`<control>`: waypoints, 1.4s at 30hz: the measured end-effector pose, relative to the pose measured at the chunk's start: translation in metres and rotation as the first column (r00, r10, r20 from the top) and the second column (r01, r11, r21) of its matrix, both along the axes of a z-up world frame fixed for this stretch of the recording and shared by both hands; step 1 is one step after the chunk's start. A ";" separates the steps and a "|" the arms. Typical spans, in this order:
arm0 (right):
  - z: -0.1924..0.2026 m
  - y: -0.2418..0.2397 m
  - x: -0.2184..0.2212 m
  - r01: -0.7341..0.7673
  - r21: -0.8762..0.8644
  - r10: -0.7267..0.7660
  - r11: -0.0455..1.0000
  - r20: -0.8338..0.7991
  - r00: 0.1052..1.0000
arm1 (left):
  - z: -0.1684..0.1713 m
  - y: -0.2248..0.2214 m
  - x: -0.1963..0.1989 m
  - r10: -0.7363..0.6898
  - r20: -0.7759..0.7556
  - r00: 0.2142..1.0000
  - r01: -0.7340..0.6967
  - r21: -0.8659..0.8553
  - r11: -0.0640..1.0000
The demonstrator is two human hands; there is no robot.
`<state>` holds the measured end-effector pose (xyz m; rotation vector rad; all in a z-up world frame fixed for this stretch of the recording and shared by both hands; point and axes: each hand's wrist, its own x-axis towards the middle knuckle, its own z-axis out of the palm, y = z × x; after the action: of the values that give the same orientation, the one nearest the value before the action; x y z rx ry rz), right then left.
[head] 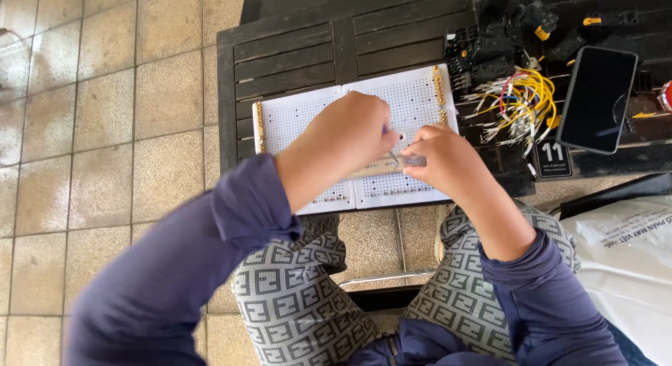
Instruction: Assembling a metal rail onto a perforated board using a screwdriver and screws.
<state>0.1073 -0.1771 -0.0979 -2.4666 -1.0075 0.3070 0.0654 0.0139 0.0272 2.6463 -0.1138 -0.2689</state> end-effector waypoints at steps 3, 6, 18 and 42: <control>-0.003 0.000 0.003 -0.016 -0.030 0.016 0.999 -0.001 1.000 | 0.005 -0.002 0.010 -0.217 -0.025 0.976 0.219 0.069 0.973; -0.013 -0.002 0.006 -0.020 -0.032 0.021 0.999 0.025 0.999 | 0.018 -0.008 0.003 -0.440 -0.076 0.895 0.446 0.121 0.887; -0.002 0.001 0.008 -0.036 -0.113 0.028 0.993 -0.068 0.997 | 0.003 -0.015 0.020 -0.201 -0.375 0.905 0.348 0.382 0.856; -0.007 -0.004 0.002 0.096 0.060 -0.089 0.994 -0.117 0.989 | -0.149 -0.063 0.003 -0.681 -0.153 0.716 0.562 0.705 0.432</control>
<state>0.1090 -0.1807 -0.1051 -2.3991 -0.8402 0.3738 0.0687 -0.0488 -0.1219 3.2729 -1.3562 -0.4061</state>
